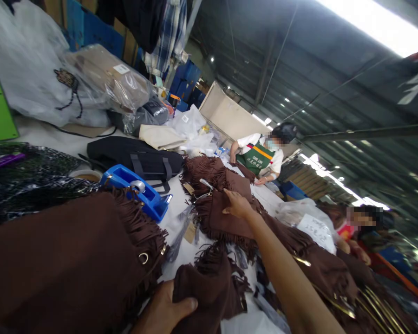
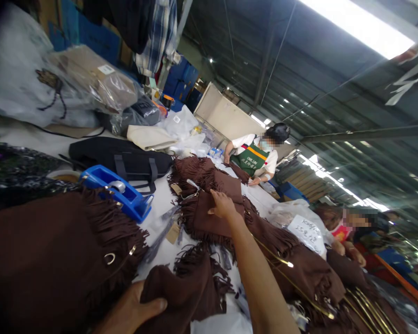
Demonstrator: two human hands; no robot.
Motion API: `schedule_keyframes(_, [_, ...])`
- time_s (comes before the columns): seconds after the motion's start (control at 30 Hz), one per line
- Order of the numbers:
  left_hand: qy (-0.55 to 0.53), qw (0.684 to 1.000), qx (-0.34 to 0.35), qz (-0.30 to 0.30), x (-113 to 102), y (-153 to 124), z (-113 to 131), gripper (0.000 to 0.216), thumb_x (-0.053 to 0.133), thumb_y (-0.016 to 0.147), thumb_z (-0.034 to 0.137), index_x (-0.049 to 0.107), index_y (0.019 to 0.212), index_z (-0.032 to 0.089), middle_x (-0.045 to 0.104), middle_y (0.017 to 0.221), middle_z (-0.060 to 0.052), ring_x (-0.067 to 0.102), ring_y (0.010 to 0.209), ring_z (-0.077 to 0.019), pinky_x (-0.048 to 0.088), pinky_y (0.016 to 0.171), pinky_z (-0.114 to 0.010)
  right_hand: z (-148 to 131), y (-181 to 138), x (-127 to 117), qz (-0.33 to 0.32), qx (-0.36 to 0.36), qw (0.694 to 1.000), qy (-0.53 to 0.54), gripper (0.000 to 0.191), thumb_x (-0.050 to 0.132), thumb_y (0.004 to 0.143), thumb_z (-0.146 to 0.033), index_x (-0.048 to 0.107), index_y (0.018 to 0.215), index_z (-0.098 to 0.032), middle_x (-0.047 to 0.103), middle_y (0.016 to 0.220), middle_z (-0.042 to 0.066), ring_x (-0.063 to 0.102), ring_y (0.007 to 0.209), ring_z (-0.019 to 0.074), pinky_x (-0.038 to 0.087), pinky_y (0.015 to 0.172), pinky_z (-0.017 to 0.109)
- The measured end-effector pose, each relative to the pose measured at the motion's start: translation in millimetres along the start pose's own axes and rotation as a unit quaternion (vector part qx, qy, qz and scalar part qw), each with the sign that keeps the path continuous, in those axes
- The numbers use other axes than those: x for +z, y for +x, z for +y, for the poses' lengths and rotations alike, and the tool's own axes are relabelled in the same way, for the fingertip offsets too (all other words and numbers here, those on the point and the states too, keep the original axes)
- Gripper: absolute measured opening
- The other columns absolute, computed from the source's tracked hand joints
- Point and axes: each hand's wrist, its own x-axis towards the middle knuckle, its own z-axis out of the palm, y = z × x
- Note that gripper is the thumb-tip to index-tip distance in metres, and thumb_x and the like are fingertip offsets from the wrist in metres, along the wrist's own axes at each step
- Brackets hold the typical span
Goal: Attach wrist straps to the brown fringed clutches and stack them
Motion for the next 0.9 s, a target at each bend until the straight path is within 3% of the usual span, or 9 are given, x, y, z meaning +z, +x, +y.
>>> schedule_keyframes(0.1, [-0.007,1.000,-0.018,0.024,-3.3,4.1,-2.8,0.035,0.074,0.061,0.030,0.071,0.091,0.013,0.075,0.084,-0.007,0.068,0.091,-0.0311,0.056,0.079,-0.035,10.6,23.3,1.7,-0.034,-0.002,0.999,-0.034,0.091,0.088,0.061,-0.037,0.047,0.139,-0.015,0.057,0.132,0.018,0.054,0.119,0.0291,0.041,0.095,0.033])
schedule_keyframes(0.2, [-0.014,0.999,-0.020,0.038,-5.3,5.0,-3.5,0.037,0.074,0.063,0.032,0.070,0.094,0.013,0.075,0.089,-0.008,0.068,0.094,-0.0318,0.056,0.083,-0.037,15.0,16.0,-8.1,-0.060,-0.017,0.996,-0.064,0.058,0.085,0.066,-0.043,0.066,0.114,-0.018,0.068,0.108,0.012,0.062,0.101,0.0256,0.042,0.082,0.028])
schedule_keyframes(0.3, [0.004,0.999,-0.002,0.033,-5.9,2.1,1.6,0.041,0.073,0.066,0.033,0.068,0.101,0.012,0.074,0.096,-0.010,0.068,0.099,-0.0312,0.054,0.088,-0.038,13.1,-13.8,-23.5,-0.054,-0.037,0.994,-0.086,0.036,0.077,0.077,-0.043,0.070,0.105,-0.021,0.070,0.100,0.007,0.063,0.094,0.0219,0.039,0.074,0.025])
schedule_keyframes(0.53, [0.080,0.996,0.021,0.041,-8.2,1.1,4.7,0.042,0.071,0.065,0.035,0.070,0.099,0.011,0.073,0.100,-0.012,0.067,0.099,-0.0322,0.053,0.090,-0.039,2.6,-90.9,-84.6,0.034,-0.035,0.988,-0.144,0.028,0.061,0.090,-0.037,0.065,0.113,-0.021,0.064,0.100,0.007,0.059,0.091,0.0206,0.036,0.070,0.026])
schedule_keyframes(0.63, [0.073,0.996,0.042,0.043,-9.6,5.3,-3.4,0.041,0.072,0.064,0.034,0.070,0.098,0.012,0.073,0.101,-0.012,0.067,0.097,-0.0336,0.053,0.087,-0.040,-10.4,-119.9,-120.1,0.105,-0.052,0.976,-0.181,0.031,0.057,0.092,-0.034,0.062,0.119,-0.019,0.061,0.100,0.008,0.056,0.092,0.0222,0.035,0.071,0.028])
schedule_keyframes(0.73, [0.058,0.996,0.045,0.043,-7.5,6.4,-7.3,0.036,0.073,0.064,0.033,0.070,0.093,0.013,0.074,0.095,-0.012,0.068,0.093,-0.0342,0.053,0.083,-0.041,-33.6,-159.5,-143.6,0.231,-0.096,0.937,-0.243,0.035,0.057,0.091,-0.025,0.060,0.126,-0.019,0.058,0.093,0.007,0.053,0.086,0.0227,0.035,0.071,0.031])
schedule_keyframes(0.8, [0.024,0.999,0.026,0.040,-4.7,4.2,-6.2,0.034,0.075,0.063,0.031,0.070,0.091,0.012,0.074,0.091,-0.012,0.068,0.091,-0.0340,0.053,0.082,-0.040,-51.3,-191.8,-145.9,0.317,-0.123,0.905,-0.257,0.040,0.056,0.092,-0.022,0.056,0.132,-0.021,0.055,0.083,0.005,0.050,0.078,0.0220,0.034,0.069,0.033])
schedule_keyframes(0.9, [-0.059,0.998,0.001,0.038,-3.2,-4.6,-5.3,0.037,0.075,0.069,0.030,0.067,0.101,0.012,0.073,0.097,-0.011,0.068,0.093,-0.0304,0.054,0.083,-0.039,-74.9,-237.5,-125.7,0.408,-0.161,0.873,-0.212,0.049,0.054,0.094,-0.018,0.046,0.143,-0.023,0.051,0.075,0.003,0.047,0.071,0.0191,0.035,0.071,0.034])
